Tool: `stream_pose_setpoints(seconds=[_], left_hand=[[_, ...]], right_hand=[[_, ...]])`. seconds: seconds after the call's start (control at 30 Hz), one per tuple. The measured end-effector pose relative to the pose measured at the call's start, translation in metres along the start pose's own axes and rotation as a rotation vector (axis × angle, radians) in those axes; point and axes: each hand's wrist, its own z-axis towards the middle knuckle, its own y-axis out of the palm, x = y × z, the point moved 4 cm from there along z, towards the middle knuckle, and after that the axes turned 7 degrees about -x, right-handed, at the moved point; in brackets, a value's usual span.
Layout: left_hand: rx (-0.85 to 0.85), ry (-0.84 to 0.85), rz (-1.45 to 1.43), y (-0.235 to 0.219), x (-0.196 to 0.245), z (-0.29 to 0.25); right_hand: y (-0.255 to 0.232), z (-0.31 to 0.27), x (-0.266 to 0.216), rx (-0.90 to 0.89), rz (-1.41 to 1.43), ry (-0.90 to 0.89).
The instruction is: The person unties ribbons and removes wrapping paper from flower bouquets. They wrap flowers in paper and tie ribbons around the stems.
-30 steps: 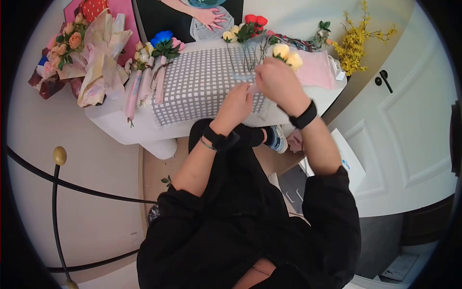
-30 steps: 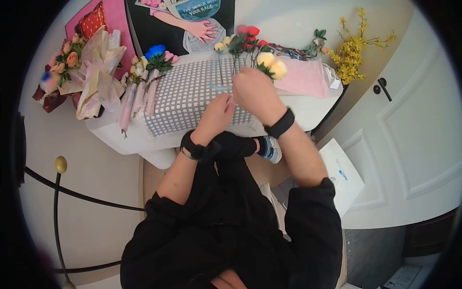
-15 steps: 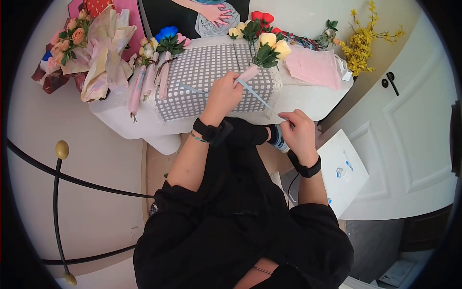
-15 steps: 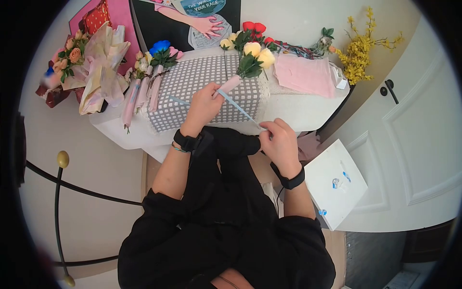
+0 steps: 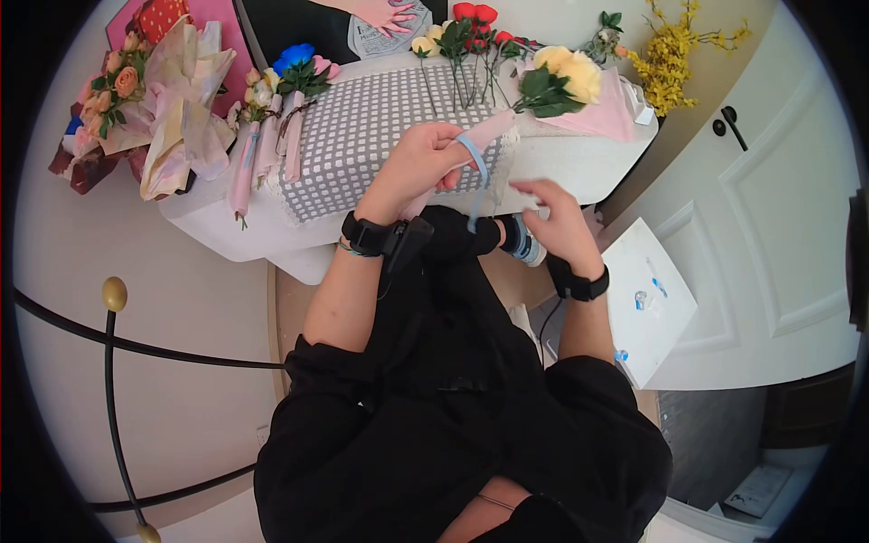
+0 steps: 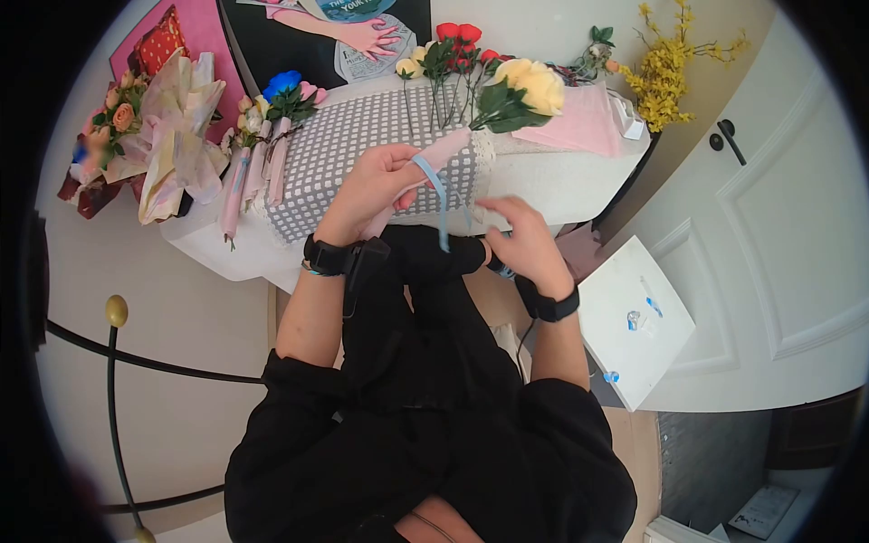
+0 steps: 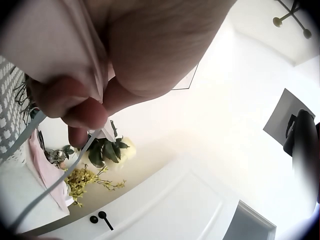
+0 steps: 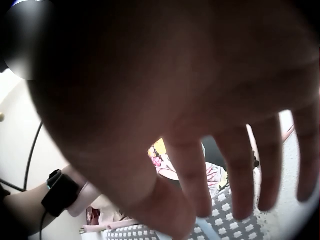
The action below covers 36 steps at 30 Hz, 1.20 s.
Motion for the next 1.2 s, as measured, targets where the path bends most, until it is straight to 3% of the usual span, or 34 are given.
stream_pose_setpoints(seconds=[0.03,0.1,0.17,0.37,0.47,0.53,0.57,0.63,0.67,0.73,0.77,0.83,0.97,1.03,1.07,1.1,1.17,1.2], left_hand=[[-0.043,-0.010,-0.001,0.003,0.001,0.000],[-0.087,-0.014,0.004,0.010,0.006,-0.003],[-0.130,-0.017,0.011,0.015,0.009,-0.007],[-0.199,-0.006,0.016,0.018,0.007,-0.012],[-0.173,-0.007,0.107,0.017,0.004,-0.013],[-0.079,0.033,0.336,0.012,-0.004,-0.009],[-0.080,0.031,0.334,0.013,-0.007,-0.008],[0.123,0.181,0.714,0.012,-0.003,-0.009],[0.125,0.182,0.713,0.012,-0.010,-0.007],[0.203,0.369,0.924,0.013,-0.019,-0.006],[0.205,0.368,0.923,0.015,-0.020,-0.008],[0.206,0.378,0.994,0.018,-0.021,-0.010],[0.199,0.392,1.068,0.016,-0.023,-0.011],[0.109,0.347,1.158,0.019,-0.024,-0.011],[0.104,0.346,1.159,0.020,-0.025,-0.011],[0.089,0.368,1.176,0.023,-0.026,-0.012],[0.065,0.391,1.195,0.027,-0.028,-0.013],[0.031,0.428,1.177,0.030,-0.028,-0.014]], right_hand=[[0.004,0.007,-0.001,0.004,0.001,0.004],[0.011,0.018,-0.003,0.166,0.455,-0.061],[0.020,0.026,-0.006,0.164,0.571,-0.052],[0.043,0.030,-0.006,-0.134,0.975,0.053],[0.046,0.025,-0.006,-0.162,1.063,0.203],[0.044,0.022,-0.015,-0.063,1.175,0.347],[0.045,0.023,-0.010,-0.063,1.175,0.349],[0.047,0.028,0.002,-0.067,1.072,0.292],[0.048,0.028,0.000,-0.069,1.070,0.292],[0.040,0.029,-0.004,0.077,0.485,0.266],[0.040,0.029,-0.005,0.074,0.485,0.266],[0.029,0.029,-0.014,0.112,0.056,0.111],[0.003,0.029,-0.042,0.062,-0.006,0.109],[-0.008,0.040,-0.055,0.008,-0.249,-0.063],[-0.014,0.048,-0.064,-0.108,-0.190,0.081],[-0.018,0.062,-0.062,-0.105,-0.186,0.085],[-0.018,0.086,-0.053,-0.275,0.468,0.136],[-0.016,0.086,-0.065,-0.269,0.469,0.137]])
